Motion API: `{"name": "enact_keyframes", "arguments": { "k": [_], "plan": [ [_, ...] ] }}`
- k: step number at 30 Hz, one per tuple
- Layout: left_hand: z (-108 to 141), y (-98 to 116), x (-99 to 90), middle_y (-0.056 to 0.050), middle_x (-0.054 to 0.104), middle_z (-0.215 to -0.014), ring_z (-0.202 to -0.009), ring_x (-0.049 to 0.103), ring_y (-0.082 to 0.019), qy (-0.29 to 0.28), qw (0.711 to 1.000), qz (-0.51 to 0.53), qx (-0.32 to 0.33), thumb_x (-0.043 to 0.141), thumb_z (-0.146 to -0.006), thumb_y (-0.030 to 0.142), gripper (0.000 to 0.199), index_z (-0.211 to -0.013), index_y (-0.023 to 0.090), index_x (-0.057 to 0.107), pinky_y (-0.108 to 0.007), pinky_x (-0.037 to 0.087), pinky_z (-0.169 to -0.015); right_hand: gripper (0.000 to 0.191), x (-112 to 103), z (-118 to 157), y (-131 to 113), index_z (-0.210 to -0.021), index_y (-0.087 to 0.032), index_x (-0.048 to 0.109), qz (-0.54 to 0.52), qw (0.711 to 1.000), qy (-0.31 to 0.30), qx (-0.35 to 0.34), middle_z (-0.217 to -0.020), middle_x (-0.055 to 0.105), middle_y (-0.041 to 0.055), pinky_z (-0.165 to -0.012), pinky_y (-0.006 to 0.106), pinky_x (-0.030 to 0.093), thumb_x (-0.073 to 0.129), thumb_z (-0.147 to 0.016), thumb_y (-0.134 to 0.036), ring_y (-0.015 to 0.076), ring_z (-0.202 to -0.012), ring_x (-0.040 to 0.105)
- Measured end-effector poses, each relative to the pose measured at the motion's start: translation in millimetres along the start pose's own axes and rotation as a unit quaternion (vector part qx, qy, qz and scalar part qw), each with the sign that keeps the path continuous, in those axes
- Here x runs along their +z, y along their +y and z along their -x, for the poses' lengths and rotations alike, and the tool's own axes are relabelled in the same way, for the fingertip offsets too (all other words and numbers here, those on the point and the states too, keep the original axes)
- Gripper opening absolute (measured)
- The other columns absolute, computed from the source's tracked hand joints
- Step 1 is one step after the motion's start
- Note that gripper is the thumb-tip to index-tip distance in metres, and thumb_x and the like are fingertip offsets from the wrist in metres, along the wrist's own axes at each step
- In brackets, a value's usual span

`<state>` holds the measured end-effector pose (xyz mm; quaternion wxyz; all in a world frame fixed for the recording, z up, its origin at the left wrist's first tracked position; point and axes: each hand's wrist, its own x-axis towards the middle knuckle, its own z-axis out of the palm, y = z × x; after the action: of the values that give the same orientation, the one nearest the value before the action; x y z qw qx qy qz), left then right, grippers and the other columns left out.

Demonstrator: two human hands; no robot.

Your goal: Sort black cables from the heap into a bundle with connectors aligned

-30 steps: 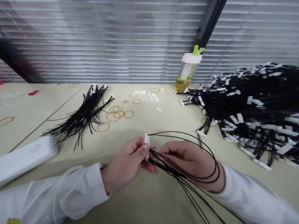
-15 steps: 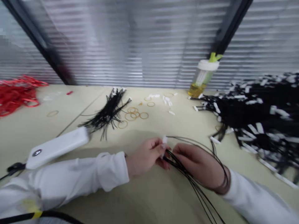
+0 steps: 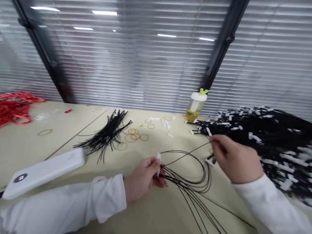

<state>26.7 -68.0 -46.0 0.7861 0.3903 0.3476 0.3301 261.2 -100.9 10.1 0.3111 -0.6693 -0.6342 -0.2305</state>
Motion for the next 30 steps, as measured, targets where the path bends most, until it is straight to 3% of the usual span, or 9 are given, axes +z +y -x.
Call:
{"name": "enact_keyframes", "arguments": {
  "k": [3, 5, 7, 11, 16, 18, 21, 24, 30],
  "plan": [
    [0.2, 3.9, 1.3, 0.004, 0.05, -0.062, -0.043, 0.053, -0.005, 0.019, 0.999, 0.025, -0.008, 0.047, -0.083, 0.035, 0.021, -0.076, 0.015, 0.044, -0.022, 0.047, -0.05, 0.024, -8.4, -2.7, -3.4, -0.095, -0.016, 0.062, -0.2, 0.971, 0.089, 0.094, -0.076, 0.063, 0.0077, -0.059, 0.028, 0.043, 0.053, -0.076, -0.028, 0.0163, -0.066, 0.059],
    [0.2, 6.4, 2.4, 0.005, 0.049, -0.062, -0.044, 0.052, -0.005, 0.03, 0.999, 0.038, -0.013, 0.042, -0.086, 0.029, 0.017, -0.077, 0.015, 0.044, -0.021, 0.047, -0.05, 0.025, -15.1, -3.0, -12.6, -0.098, -0.018, 0.061, -0.441, 0.874, 0.126, 0.158, -0.093, 0.062, 0.0093, -0.071, 0.034, 0.047, 0.056, -0.075, -0.026, 0.0185, -0.082, 0.06],
    [0.4, 8.6, 3.5, 0.005, 0.048, -0.061, -0.044, 0.052, -0.005, 0.038, 0.998, 0.048, -0.017, 0.041, -0.087, 0.027, 0.016, -0.076, 0.015, 0.045, -0.021, 0.047, -0.05, 0.022, -24.0, -2.5, -22.9, -0.093, -0.022, 0.063, -0.612, 0.754, 0.121, 0.204, -0.085, 0.061, 0.005, -0.067, 0.034, 0.049, 0.06, -0.072, -0.023, 0.0137, -0.073, 0.06],
    [1.4, 11.4, 5.0, 0.004, 0.049, -0.061, -0.045, 0.051, -0.005, 0.044, 0.997, 0.064, -0.023, 0.041, -0.086, 0.026, 0.017, -0.075, 0.014, 0.046, -0.021, 0.048, -0.051, 0.047, -44.7, 2.1, -33.2, -0.112, -0.041, 0.049, -0.659, 0.724, -0.059, 0.197, -0.046, 0.045, -0.0067, -0.03, 0.018, 0.027, 0.064, -0.069, -0.032, 0.0025, -0.029, 0.03],
    [-0.2, 9.5, 3.7, 0.003, 0.051, -0.06, -0.043, 0.05, -0.004, 0.029, 0.997, 0.066, -0.026, 0.044, -0.085, 0.026, 0.018, -0.074, 0.013, 0.048, -0.02, 0.047, -0.051, 0.009, -54.2, 15.9, -35.2, -0.085, -0.038, 0.055, -0.721, 0.648, -0.233, 0.083, -0.033, 0.036, -0.005, -0.027, 0.017, 0.025, 0.047, -0.082, -0.041, 0.0062, -0.027, 0.034],
    [-1.0, 6.6, 2.5, 0.003, 0.051, -0.06, -0.042, 0.051, -0.004, 0.019, 0.998, 0.054, -0.019, 0.047, -0.083, 0.029, 0.019, -0.074, 0.013, 0.048, -0.02, 0.047, -0.05, 0.011, -49.0, 21.5, -42.7, -0.085, -0.036, 0.053, -0.708, 0.666, -0.225, 0.075, -0.039, 0.044, -0.0051, -0.031, 0.017, 0.031, 0.043, -0.084, -0.041, 0.0069, -0.033, 0.04],
    [-0.4, 2.1, 0.9, 0.003, 0.052, -0.062, -0.042, 0.053, -0.006, 0.004, 1.0, 0.017, -0.01, 0.052, -0.08, 0.033, 0.021, -0.074, 0.013, 0.049, -0.022, 0.047, -0.05, 0.01, -32.6, 26.6, -57.0, -0.081, -0.028, 0.056, -0.544, 0.805, -0.212, 0.104, -0.054, 0.053, -0.004, -0.039, 0.017, 0.036, 0.047, -0.084, -0.029, 0.0061, -0.045, 0.046],
    [1.3, 0.5, -0.1, 0.004, 0.052, -0.064, -0.045, 0.054, -0.006, -0.006, 0.999, -0.052, -0.001, 0.053, -0.079, 0.037, 0.024, -0.076, 0.013, 0.049, -0.023, 0.047, -0.052, 0.009, -12.0, 28.1, -62.5, -0.076, -0.021, 0.059, -0.365, 0.911, -0.192, 0.021, -0.063, 0.057, -0.0031, -0.052, 0.017, 0.04, 0.051, -0.08, -0.018, 0.0055, -0.056, 0.051],
    [3.3, 3.0, -0.7, 0.004, 0.049, -0.067, -0.048, 0.056, -0.007, -0.037, 0.989, -0.143, 0.001, 0.049, -0.079, 0.041, 0.027, -0.078, 0.014, 0.048, -0.023, 0.046, -0.052, 0.012, 11.3, 30.8, -58.8, -0.08, -0.018, 0.06, -0.26, 0.95, -0.15, -0.089, -0.073, 0.062, -0.0007, -0.063, 0.018, 0.04, 0.05, -0.079, -0.013, 0.007, -0.066, 0.056]
  ]
}}
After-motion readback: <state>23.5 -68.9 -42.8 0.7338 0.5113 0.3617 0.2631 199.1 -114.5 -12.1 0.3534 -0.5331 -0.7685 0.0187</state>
